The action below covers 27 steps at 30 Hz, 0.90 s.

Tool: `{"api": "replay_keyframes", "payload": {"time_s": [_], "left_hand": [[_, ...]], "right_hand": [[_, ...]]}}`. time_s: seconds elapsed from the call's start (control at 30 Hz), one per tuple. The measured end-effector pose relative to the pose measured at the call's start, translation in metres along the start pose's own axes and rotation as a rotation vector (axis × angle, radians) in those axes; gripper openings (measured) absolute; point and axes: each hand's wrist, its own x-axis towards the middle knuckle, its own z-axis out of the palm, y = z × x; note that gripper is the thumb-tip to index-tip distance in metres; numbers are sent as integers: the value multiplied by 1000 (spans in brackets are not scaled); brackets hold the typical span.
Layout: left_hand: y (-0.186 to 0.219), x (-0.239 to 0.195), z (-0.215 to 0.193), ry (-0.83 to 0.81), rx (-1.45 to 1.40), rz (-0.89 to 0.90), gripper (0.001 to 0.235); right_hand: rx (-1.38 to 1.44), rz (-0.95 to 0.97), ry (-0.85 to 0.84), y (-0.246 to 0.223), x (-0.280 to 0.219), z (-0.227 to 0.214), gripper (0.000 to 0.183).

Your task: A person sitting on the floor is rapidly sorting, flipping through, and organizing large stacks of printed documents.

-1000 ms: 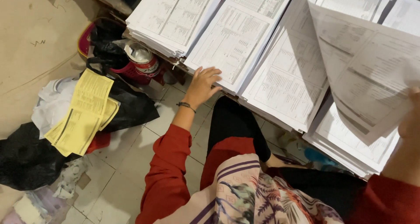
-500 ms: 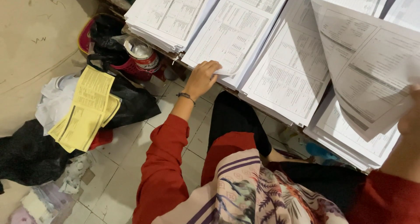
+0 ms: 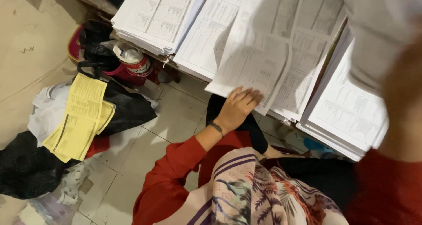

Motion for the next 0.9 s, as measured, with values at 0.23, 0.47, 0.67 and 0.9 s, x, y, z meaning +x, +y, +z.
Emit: {"api": "replay_keyframes", "payload": {"time_s": [0.23,0.47,0.67,0.9], "left_hand": [[29,-49,-5,53,23,-55,37],[21,-97,-19,514,-661,-611,106],[-17,-145,63,591,-1974,-1452,38],[5,-93,33,532,-1517,-1416,28]], "right_hand": [[-252,-363,-75,-79,-23,166,38],[-145,-254,-318,-141,-52,197,43],[-219,-293,-237,-159,-67,211,61],[-160,-224,-237,-177,-49,202,54]]}}
